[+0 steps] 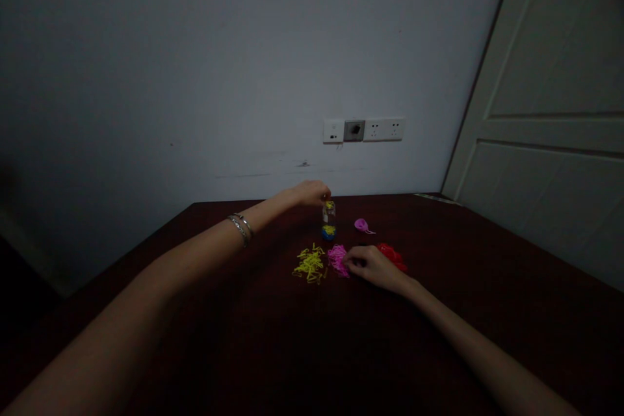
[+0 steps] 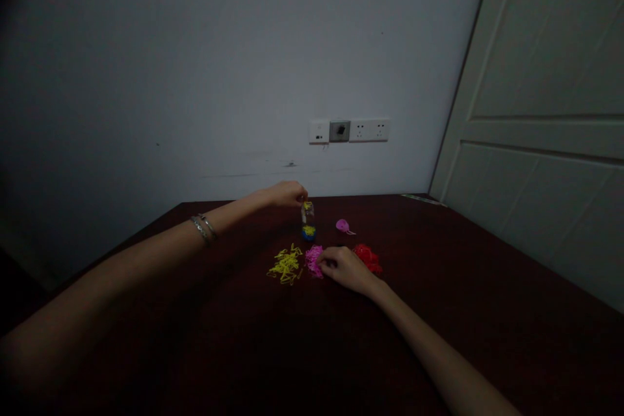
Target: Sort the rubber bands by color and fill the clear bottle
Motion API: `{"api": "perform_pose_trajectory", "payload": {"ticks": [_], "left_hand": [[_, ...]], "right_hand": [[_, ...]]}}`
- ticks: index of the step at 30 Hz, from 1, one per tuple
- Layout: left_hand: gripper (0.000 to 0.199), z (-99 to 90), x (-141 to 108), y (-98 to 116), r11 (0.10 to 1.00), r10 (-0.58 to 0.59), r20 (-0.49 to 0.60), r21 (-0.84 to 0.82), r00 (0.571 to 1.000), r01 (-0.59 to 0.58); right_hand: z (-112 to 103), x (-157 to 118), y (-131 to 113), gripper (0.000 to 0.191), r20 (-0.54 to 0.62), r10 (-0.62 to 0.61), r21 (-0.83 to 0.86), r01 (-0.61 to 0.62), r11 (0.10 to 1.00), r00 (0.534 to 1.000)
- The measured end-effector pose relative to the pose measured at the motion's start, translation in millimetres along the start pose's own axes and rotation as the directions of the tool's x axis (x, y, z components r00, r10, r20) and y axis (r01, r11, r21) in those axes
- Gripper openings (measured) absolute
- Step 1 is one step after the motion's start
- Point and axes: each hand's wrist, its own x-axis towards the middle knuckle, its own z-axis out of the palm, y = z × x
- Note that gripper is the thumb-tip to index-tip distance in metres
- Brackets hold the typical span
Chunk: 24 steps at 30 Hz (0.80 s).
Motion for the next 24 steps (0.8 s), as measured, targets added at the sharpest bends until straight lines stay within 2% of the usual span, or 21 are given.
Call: {"api": "perform_pose_trajectory", "payload": {"ticks": [6,11,13,15,17,19,21,22,24], "left_hand": [[0.02,4.2,2.0,-4.5,0.996,0.001,-0.022,-0.087,1.0,-0.003],[0.023,10.6,6.2,-14.5,0.976,0.011,-0.086,-0.218,0.996,-0.03],[0.025,16.1,7.3,-23.2,0.951,-0.042,-0.128,-0.309,0.991,0.001],[0.027,25.6,6.5,-34.3,0.909,-0.153,-0.178,-0.411,0.972,0.068],[0.027,40.5,2.5,-46.2,0.847,-0.3,-0.214,-0.508,0.93,0.156],[0.026,61.2,-5.0,-56.6,0.758,-0.442,-0.204,-0.605,0.873,0.242],[0.027,86.5,-15.8,-64.0,0.647,-0.567,-0.146,-0.689,0.81,0.328],[0.027,100.1,-22.1,-66.3,0.583,-0.633,-0.123,-0.725,0.765,0.366],[0.026,127.2,-35.4,-68.3,0.475,-0.718,-0.094,-0.79,0.689,0.387]], "right_hand": [[-0.5,0.2,0.4,0.019,0.007,0.004,-0.019,-0.004,1.0,1.0],[-1.0,0.0,0.4,0.019,0.01,-0.004,-0.01,0.004,1.0,1.0],[-1.2,-0.1,0.2,0.019,0.009,-0.006,-0.01,0.006,1.0,1.0],[-1.2,-0.2,0.1,0.019,0.003,-0.011,-0.012,0.011,1.0,1.0],[-0.7,-0.2,0.6,0.019,-0.003,-0.015,-0.012,0.015,1.0,1.0],[0.0,-0.1,1.4,0.019,-0.005,-0.008,-0.012,0.008,1.0,1.0],[0.6,0.1,2.1,0.019,-0.004,0.002,-0.012,-0.002,1.0,1.0],[0.8,0.2,2.3,0.019,-0.004,0.006,-0.012,-0.006,1.0,1.0],[0.9,0.5,2.2,0.019,-0.009,0.01,-0.013,-0.01,1.0,1.0]]}}
